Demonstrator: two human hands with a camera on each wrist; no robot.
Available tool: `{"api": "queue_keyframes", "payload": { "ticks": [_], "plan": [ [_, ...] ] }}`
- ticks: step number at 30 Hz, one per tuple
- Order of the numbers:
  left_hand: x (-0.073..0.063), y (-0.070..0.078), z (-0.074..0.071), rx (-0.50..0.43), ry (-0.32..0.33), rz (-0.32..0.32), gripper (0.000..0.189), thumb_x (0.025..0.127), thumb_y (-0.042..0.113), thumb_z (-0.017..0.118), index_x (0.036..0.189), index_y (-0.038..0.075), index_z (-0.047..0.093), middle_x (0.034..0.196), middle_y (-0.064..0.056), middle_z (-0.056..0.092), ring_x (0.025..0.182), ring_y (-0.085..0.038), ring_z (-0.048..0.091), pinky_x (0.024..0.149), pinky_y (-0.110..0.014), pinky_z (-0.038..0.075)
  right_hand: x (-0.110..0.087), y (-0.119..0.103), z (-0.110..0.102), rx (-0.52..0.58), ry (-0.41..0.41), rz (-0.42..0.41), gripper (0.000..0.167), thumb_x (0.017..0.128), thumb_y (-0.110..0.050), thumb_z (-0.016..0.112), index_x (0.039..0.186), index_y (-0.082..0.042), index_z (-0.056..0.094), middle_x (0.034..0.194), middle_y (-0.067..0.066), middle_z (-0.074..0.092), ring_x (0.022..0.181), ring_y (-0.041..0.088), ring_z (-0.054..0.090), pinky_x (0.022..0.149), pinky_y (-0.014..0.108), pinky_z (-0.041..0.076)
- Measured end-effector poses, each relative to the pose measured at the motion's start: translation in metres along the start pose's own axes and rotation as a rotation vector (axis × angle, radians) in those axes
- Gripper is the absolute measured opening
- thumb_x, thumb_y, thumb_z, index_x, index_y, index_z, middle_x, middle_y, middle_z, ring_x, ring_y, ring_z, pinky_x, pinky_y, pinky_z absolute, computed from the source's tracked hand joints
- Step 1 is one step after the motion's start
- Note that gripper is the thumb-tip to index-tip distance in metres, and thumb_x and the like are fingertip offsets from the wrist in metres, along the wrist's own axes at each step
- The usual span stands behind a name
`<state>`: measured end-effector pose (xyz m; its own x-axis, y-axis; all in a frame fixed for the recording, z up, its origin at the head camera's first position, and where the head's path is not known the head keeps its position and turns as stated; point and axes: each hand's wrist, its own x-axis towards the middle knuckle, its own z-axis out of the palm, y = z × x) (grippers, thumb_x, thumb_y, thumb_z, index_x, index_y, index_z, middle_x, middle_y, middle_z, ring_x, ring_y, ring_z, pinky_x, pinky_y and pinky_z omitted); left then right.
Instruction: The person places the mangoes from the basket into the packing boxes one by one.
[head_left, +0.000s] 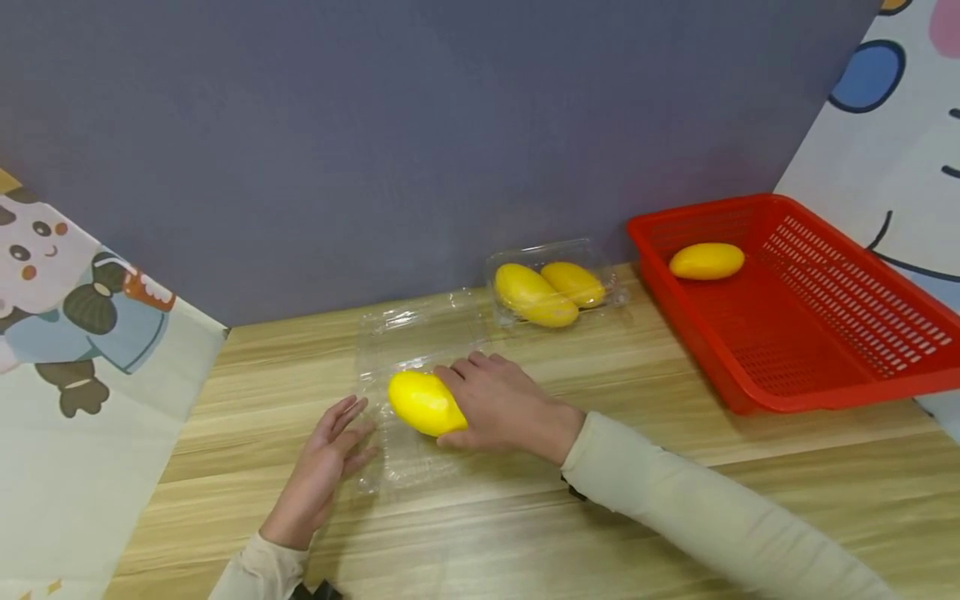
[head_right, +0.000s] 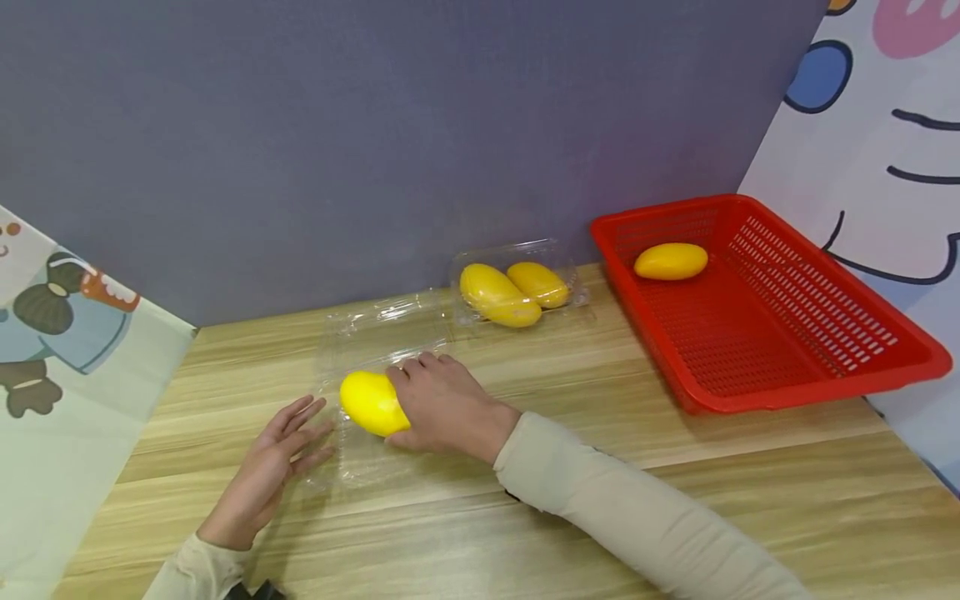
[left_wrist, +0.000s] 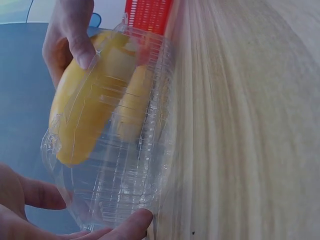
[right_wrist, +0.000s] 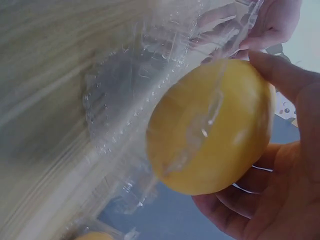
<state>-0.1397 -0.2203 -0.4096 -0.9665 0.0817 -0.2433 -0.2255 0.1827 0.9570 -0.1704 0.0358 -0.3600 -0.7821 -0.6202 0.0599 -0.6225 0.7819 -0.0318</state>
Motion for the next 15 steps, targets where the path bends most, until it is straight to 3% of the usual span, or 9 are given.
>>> {"api": "queue_keyframes", "payload": {
  "ticks": [3,6,11,15],
  "plan": [
    [0.001,0.002,0.001,-0.009,0.009,0.008,0.059,0.105,0.006,0.035,0.158,0.003,0.011,0.166,-0.014,0.020,0.131,-0.016,0.050,0.100,-0.027,0.055,0.002,0.000,0.002,0.005,-0.001,0.016,0.084,0.082,-0.065,0.067,0.145,-0.012,0.048,0.131,0.004,0.064,0.118,0.025,0.059,0.102,0.041,0.051],
    [0.002,0.003,0.002,-0.016,0.014,0.017,0.058,0.105,0.006,0.035,0.158,0.002,0.011,0.166,-0.013,0.020,0.129,-0.012,0.051,0.099,-0.027,0.055,0.006,-0.002,0.006,0.004,-0.015,0.043,0.083,0.081,-0.066,0.067,0.142,-0.012,0.050,0.127,0.004,0.065,0.114,0.024,0.059,0.097,0.040,0.053],
    [0.002,0.002,0.001,-0.008,0.004,0.016,0.058,0.105,0.007,0.034,0.158,0.002,0.010,0.166,-0.014,0.018,0.142,-0.033,0.038,0.101,-0.029,0.054,0.011,-0.010,0.016,0.019,-0.080,0.093,0.082,0.082,-0.067,0.066,0.140,-0.012,0.050,0.124,0.005,0.064,0.111,0.024,0.059,0.095,0.041,0.053],
    [0.000,-0.003,0.002,-0.003,-0.009,0.010,0.058,0.105,0.007,0.034,0.158,0.002,0.009,0.166,-0.016,0.016,0.144,-0.039,0.035,0.103,-0.033,0.054,0.012,-0.017,0.025,0.038,-0.113,0.122,0.080,0.082,-0.067,0.065,0.138,-0.011,0.052,0.123,0.006,0.064,0.110,0.024,0.059,0.094,0.040,0.054]
  ]
}}
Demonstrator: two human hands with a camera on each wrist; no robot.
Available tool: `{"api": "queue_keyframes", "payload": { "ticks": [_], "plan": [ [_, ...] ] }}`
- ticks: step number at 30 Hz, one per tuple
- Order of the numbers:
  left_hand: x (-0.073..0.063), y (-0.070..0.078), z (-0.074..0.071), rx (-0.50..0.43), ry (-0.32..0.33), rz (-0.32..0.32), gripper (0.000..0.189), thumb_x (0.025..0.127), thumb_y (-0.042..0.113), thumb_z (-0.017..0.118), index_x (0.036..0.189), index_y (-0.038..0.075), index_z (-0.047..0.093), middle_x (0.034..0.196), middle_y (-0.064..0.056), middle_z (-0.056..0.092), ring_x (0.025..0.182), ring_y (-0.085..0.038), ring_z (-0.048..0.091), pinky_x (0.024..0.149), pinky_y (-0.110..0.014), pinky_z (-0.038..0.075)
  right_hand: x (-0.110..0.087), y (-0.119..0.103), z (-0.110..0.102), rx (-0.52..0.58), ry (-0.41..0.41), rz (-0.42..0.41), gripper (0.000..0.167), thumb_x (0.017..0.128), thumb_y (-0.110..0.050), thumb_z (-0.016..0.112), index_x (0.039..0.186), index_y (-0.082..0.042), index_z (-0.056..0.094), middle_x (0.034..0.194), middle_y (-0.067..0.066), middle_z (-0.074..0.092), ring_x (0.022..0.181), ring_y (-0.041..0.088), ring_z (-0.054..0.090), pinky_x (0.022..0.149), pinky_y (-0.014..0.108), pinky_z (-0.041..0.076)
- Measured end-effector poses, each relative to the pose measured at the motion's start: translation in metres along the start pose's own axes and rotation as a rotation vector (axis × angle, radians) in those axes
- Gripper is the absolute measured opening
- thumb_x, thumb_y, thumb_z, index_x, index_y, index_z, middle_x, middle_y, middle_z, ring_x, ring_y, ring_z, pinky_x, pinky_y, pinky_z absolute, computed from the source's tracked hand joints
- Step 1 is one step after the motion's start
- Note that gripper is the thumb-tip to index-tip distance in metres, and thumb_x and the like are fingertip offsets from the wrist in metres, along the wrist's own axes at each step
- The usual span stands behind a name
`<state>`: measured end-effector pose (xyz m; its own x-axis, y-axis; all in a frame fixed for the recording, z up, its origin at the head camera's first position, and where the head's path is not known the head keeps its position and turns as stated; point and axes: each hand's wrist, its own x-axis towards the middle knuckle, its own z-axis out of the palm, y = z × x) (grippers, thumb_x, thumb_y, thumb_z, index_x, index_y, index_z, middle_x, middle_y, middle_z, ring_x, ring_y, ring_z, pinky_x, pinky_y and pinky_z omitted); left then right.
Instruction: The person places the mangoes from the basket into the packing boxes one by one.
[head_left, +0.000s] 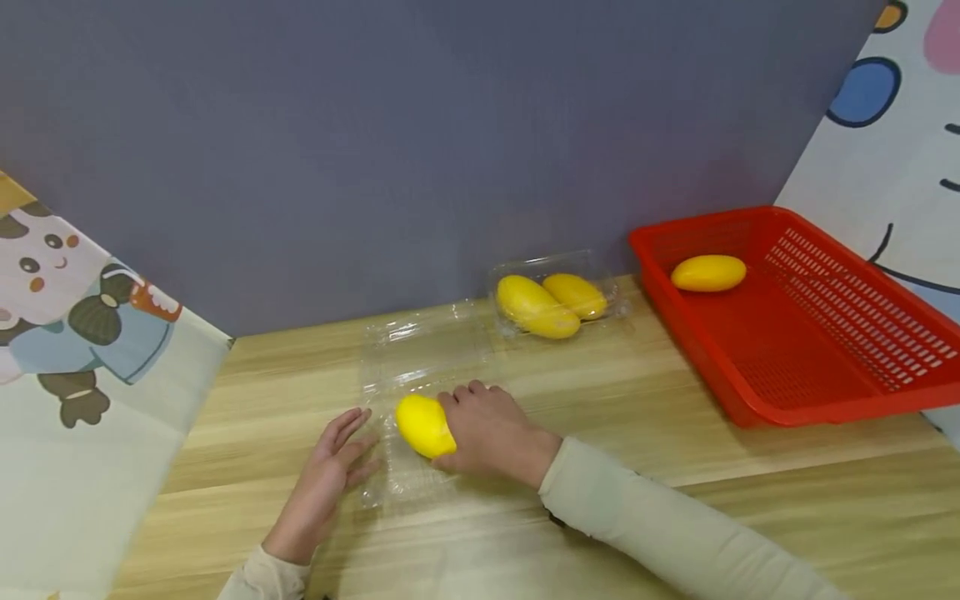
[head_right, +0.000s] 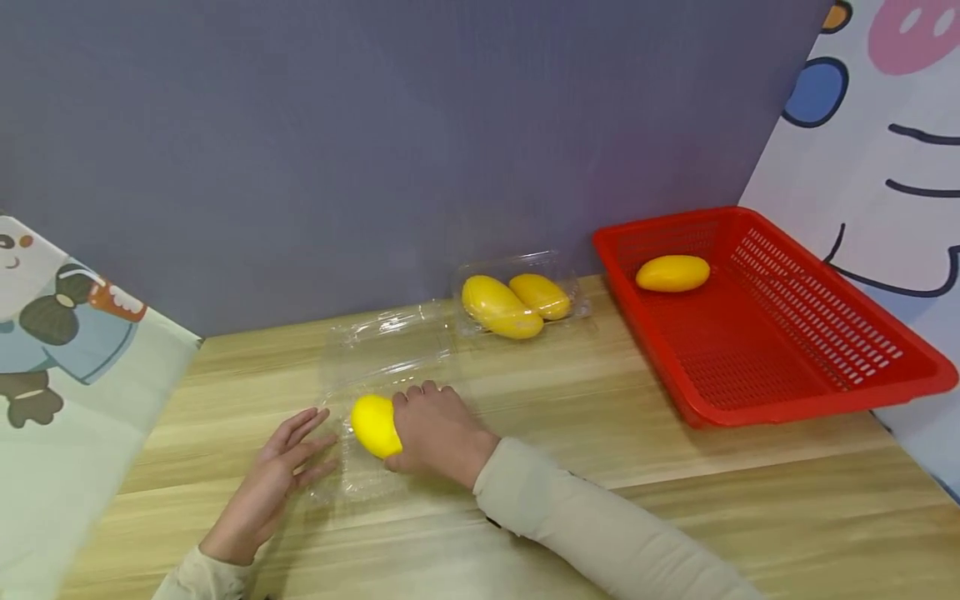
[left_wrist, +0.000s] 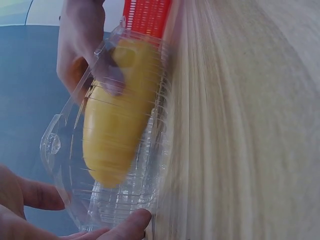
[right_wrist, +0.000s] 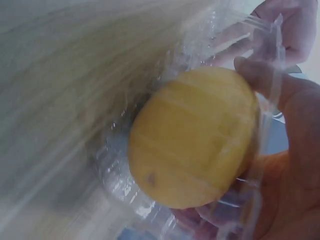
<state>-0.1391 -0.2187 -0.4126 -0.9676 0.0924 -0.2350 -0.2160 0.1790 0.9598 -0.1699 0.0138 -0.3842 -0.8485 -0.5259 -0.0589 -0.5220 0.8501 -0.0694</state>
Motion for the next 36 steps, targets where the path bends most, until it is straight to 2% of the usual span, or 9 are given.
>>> {"api": "queue_keyframes", "payload": {
  "ticks": [12,19,25,36],
  "plan": [
    [0.001,0.003,0.000,0.018,0.018,0.020,0.057,0.105,0.008,0.034,0.158,0.004,0.012,0.166,-0.014,0.019,0.143,-0.037,0.038,0.101,-0.031,0.055,0.005,-0.015,0.006,-0.018,0.110,0.039,0.070,0.082,-0.064,0.066,0.121,-0.007,0.061,0.104,0.006,0.068,0.093,0.021,0.061,0.074,0.034,0.055],
    [0.001,0.000,-0.001,0.004,0.032,0.001,0.057,0.106,0.009,0.035,0.158,0.005,0.012,0.166,-0.013,0.019,0.142,-0.037,0.039,0.102,-0.032,0.054,0.012,-0.028,0.008,-0.039,0.084,0.050,0.072,0.082,-0.066,0.066,0.123,-0.007,0.060,0.104,0.005,0.067,0.095,0.021,0.060,0.077,0.035,0.055],
    [0.003,0.000,0.000,-0.011,0.032,0.025,0.056,0.105,0.008,0.035,0.157,0.004,0.014,0.165,-0.015,0.020,0.142,-0.040,0.040,0.102,-0.035,0.054,0.015,-0.034,0.007,-0.071,0.103,0.059,0.073,0.081,-0.067,0.066,0.121,-0.006,0.061,0.098,0.005,0.067,0.089,0.021,0.060,0.071,0.033,0.054],
    [0.003,-0.004,0.005,0.000,0.038,0.014,0.056,0.106,0.008,0.035,0.156,0.002,0.013,0.164,-0.018,0.020,0.142,-0.043,0.039,0.102,-0.038,0.055,0.020,-0.041,0.010,-0.009,0.065,0.080,0.072,0.079,-0.068,0.068,0.114,-0.006,0.061,0.091,0.003,0.062,0.080,0.018,0.054,0.062,0.029,0.050]
  ]
}}
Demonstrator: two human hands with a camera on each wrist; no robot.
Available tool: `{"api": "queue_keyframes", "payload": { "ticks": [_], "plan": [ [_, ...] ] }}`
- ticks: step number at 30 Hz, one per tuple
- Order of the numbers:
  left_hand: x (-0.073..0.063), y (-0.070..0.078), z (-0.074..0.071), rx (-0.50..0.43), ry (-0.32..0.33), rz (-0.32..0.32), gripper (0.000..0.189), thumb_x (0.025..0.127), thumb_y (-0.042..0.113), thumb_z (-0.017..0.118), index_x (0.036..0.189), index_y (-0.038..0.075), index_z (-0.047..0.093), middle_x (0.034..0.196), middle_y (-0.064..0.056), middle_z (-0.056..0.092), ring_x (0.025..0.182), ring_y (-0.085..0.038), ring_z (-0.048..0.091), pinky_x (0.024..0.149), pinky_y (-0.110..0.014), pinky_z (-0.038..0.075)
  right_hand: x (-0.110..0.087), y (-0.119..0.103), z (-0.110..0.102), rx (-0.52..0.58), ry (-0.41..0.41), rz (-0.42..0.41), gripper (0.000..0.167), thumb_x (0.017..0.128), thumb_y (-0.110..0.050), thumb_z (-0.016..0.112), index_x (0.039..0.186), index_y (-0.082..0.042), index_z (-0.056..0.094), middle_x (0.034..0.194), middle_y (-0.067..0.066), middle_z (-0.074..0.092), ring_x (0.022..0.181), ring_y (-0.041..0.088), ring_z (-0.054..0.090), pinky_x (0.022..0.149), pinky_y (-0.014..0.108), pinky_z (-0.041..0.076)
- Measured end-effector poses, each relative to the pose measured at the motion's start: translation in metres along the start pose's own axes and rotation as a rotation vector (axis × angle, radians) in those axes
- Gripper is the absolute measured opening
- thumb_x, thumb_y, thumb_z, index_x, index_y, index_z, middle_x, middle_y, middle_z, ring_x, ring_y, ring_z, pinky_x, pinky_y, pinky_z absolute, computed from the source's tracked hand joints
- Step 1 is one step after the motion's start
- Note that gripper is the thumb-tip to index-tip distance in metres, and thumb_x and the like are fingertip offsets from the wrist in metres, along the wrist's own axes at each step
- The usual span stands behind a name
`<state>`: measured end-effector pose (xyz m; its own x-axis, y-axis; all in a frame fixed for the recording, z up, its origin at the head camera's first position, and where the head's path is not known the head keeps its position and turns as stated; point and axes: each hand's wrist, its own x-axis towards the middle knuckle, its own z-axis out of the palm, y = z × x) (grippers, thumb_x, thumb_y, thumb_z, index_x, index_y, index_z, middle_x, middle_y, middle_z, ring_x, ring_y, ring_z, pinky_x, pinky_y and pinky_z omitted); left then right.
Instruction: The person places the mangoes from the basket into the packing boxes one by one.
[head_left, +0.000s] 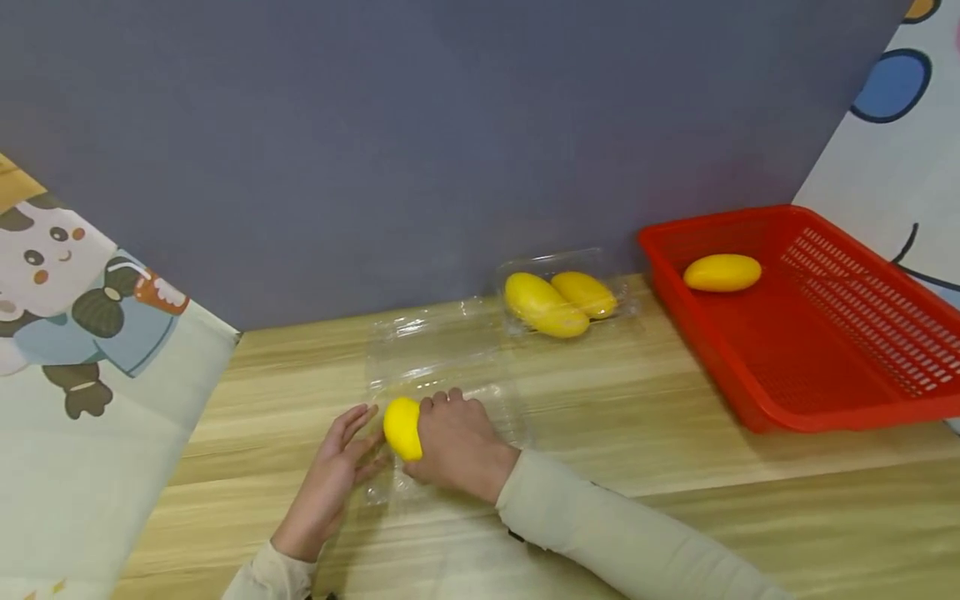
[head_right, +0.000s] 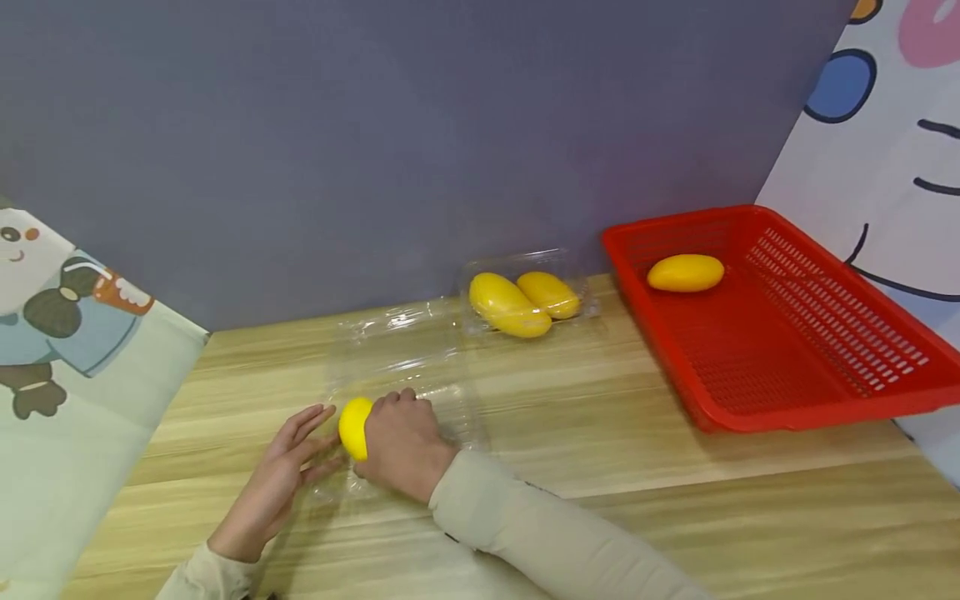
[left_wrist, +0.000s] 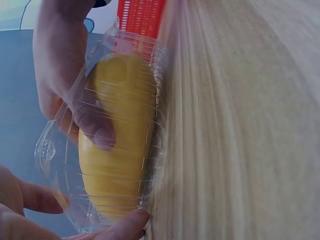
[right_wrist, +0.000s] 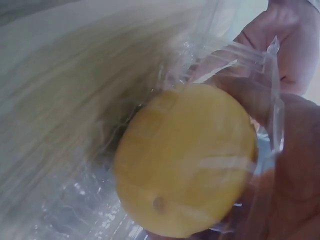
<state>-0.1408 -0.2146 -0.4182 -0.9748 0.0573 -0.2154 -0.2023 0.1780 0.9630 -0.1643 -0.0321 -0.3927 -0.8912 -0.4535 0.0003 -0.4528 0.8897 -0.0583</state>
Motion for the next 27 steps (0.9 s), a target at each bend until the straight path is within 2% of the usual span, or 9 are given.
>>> {"api": "queue_keyframes", "payload": {
  "ticks": [5,8,11,15,21,27],
  "plan": [
    [0.002,0.003,0.002,-0.008,-0.009,0.004,0.057,0.105,0.007,0.034,0.157,0.002,0.012,0.164,-0.020,0.018,0.142,-0.045,0.036,0.103,-0.039,0.054,0.002,-0.004,-0.003,0.000,-0.026,0.029,0.075,0.079,-0.069,0.067,0.117,-0.005,0.060,0.093,0.004,0.061,0.081,0.019,0.053,0.062,0.029,0.050],
    [0.001,0.003,0.001,-0.002,-0.010,-0.003,0.056,0.105,0.007,0.033,0.157,0.003,0.013,0.164,-0.019,0.018,0.143,-0.045,0.036,0.105,-0.042,0.052,0.003,-0.006,-0.003,-0.007,-0.031,0.037,0.085,0.077,-0.074,0.065,0.126,-0.005,0.057,0.105,0.005,0.064,0.089,0.020,0.057,0.067,0.031,0.053],
    [0.001,0.002,0.000,0.007,-0.012,-0.015,0.055,0.105,0.006,0.032,0.157,0.004,0.014,0.164,-0.018,0.018,0.144,-0.045,0.035,0.105,-0.042,0.052,0.002,-0.004,-0.004,0.017,-0.053,0.050,0.097,0.076,-0.080,0.061,0.141,-0.008,0.049,0.124,0.007,0.063,0.106,0.024,0.060,0.077,0.036,0.057],
    [0.000,0.002,-0.001,0.007,-0.019,-0.019,0.056,0.105,0.008,0.033,0.157,0.004,0.013,0.164,-0.019,0.018,0.144,-0.044,0.034,0.105,-0.039,0.053,-0.006,0.005,-0.009,0.102,-0.069,0.031,0.096,0.078,-0.076,0.063,0.148,-0.012,0.044,0.134,0.007,0.061,0.116,0.026,0.059,0.084,0.041,0.058],
    [-0.001,0.002,-0.001,0.005,-0.018,-0.026,0.057,0.105,0.009,0.034,0.158,0.004,0.012,0.165,-0.018,0.017,0.145,-0.043,0.033,0.106,-0.040,0.052,-0.020,0.022,-0.015,0.194,-0.054,-0.076,0.074,0.083,-0.055,0.071,0.141,-0.012,0.053,0.125,0.006,0.065,0.103,0.022,0.063,0.080,0.035,0.056],
    [-0.001,0.002,0.000,0.013,-0.008,-0.022,0.055,0.105,0.008,0.032,0.157,0.005,0.014,0.164,-0.019,0.018,0.146,-0.044,0.032,0.110,-0.049,0.046,-0.021,0.024,-0.015,0.216,-0.025,-0.107,0.066,0.082,-0.051,0.073,0.132,-0.011,0.060,0.113,0.004,0.067,0.092,0.018,0.061,0.068,0.028,0.050]
  ]
}}
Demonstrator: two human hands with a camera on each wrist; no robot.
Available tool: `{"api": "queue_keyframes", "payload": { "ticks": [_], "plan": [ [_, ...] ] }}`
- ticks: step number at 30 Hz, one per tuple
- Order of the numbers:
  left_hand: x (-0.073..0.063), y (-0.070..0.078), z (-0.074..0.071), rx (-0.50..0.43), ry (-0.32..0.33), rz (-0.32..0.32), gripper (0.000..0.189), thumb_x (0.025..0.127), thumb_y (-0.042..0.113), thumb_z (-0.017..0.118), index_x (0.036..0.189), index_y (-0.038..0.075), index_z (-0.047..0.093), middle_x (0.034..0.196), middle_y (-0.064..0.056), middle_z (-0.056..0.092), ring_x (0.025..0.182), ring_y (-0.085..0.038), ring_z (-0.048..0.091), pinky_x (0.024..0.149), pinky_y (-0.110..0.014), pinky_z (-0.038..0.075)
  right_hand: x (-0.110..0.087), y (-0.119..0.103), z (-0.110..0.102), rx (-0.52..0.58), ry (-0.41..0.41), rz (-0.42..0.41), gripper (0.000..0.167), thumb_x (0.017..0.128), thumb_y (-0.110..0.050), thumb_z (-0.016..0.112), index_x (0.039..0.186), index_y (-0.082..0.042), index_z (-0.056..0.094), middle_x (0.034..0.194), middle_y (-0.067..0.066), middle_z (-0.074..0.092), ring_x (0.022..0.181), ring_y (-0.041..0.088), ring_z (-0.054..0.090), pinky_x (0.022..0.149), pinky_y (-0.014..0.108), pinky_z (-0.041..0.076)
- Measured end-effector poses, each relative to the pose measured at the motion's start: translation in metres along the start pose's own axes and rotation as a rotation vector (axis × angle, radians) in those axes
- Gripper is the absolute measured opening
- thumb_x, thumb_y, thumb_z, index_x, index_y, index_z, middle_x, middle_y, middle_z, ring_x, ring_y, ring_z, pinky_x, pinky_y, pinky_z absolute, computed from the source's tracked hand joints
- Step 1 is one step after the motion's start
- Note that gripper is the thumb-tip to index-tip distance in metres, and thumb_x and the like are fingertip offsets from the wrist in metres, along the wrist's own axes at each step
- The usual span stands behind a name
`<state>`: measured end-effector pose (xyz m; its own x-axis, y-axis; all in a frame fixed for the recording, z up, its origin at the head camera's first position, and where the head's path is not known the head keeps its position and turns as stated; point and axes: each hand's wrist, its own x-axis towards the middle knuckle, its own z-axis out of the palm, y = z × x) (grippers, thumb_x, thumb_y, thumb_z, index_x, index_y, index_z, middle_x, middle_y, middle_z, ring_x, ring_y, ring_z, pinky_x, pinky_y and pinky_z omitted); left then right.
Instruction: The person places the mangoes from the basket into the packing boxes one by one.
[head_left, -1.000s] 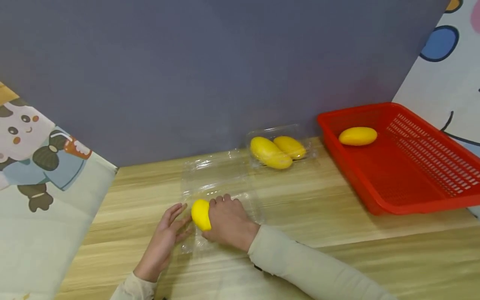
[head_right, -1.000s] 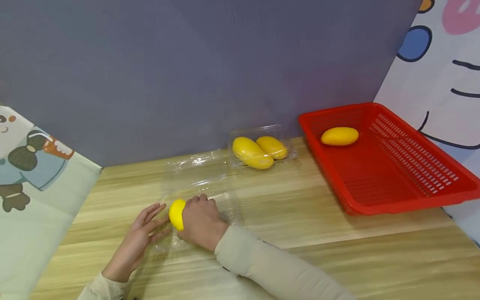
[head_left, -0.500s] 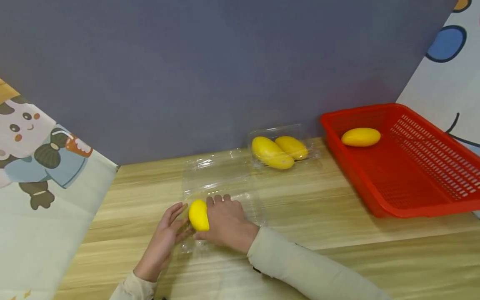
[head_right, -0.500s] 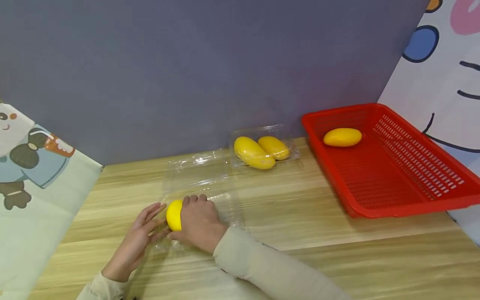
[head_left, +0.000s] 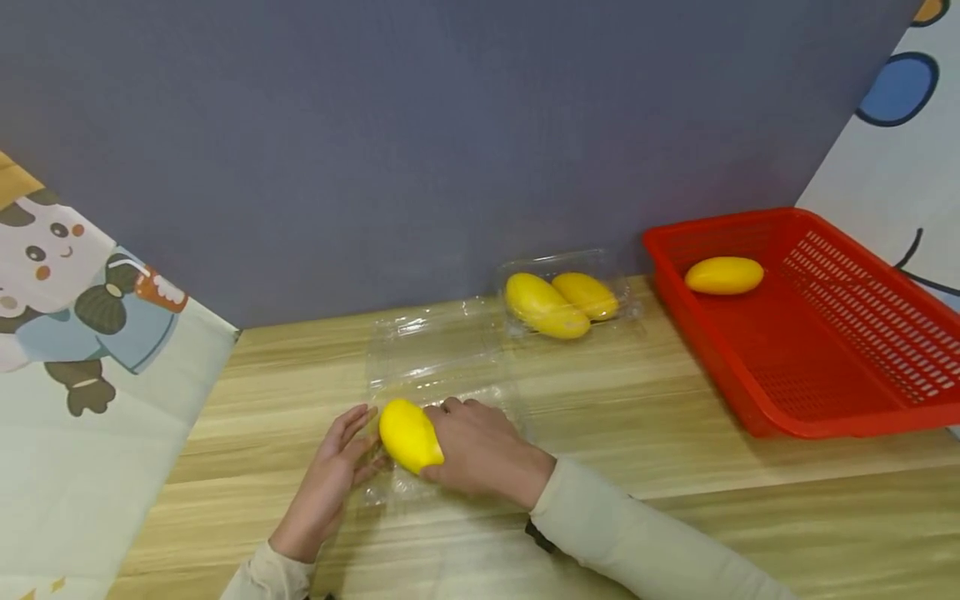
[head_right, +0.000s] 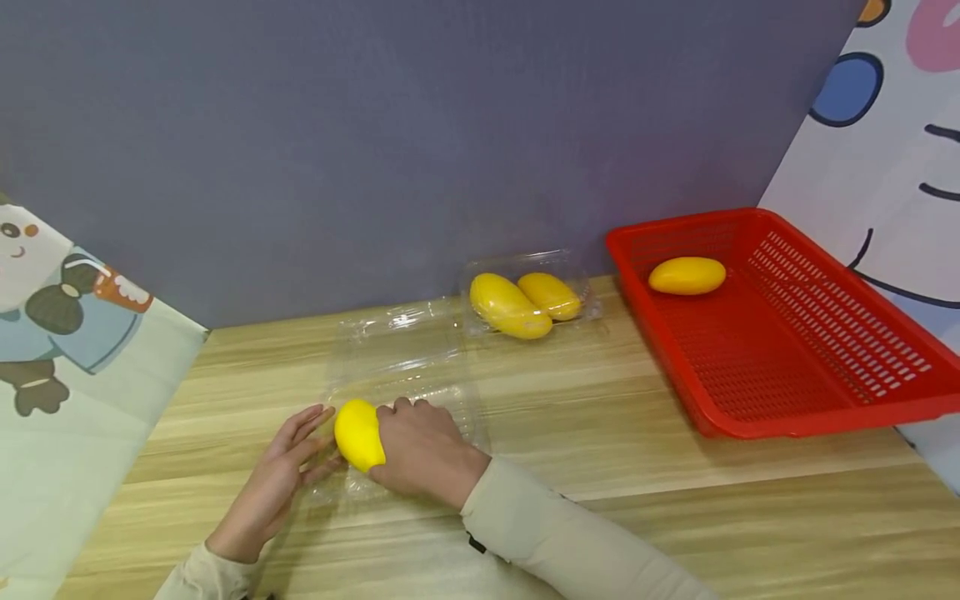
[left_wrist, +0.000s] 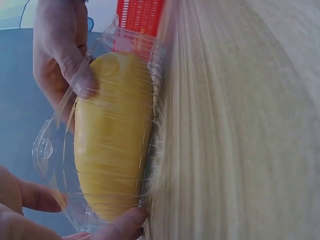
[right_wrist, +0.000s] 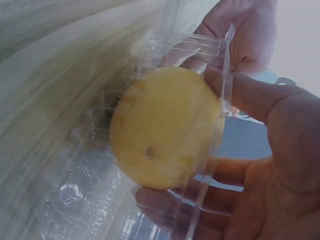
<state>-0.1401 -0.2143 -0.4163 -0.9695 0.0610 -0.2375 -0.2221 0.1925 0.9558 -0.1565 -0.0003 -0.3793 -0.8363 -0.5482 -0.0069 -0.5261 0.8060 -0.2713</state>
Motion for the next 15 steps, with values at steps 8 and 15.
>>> {"api": "queue_keyframes", "payload": {
  "ticks": [8,15],
  "plan": [
    [0.0007,-0.0007,0.0019,0.008,-0.004,0.005,0.055,0.105,0.010,0.033,0.157,0.006,0.014,0.164,-0.017,0.020,0.146,-0.042,0.032,0.111,-0.050,0.045,0.0013,-0.0016,0.0021,-0.031,0.011,0.016,0.068,0.082,-0.053,0.073,0.133,-0.009,0.059,0.113,0.006,0.067,0.091,0.018,0.061,0.069,0.030,0.053],
    [-0.0004,-0.0013,0.0005,0.000,-0.002,0.004,0.054,0.106,0.008,0.031,0.157,0.004,0.014,0.164,-0.019,0.019,0.146,-0.044,0.031,0.111,-0.051,0.046,0.0017,-0.0031,0.0031,-0.020,0.014,0.009,0.066,0.082,-0.053,0.072,0.131,-0.010,0.060,0.112,0.005,0.066,0.090,0.017,0.060,0.069,0.029,0.053]
  ]
}}
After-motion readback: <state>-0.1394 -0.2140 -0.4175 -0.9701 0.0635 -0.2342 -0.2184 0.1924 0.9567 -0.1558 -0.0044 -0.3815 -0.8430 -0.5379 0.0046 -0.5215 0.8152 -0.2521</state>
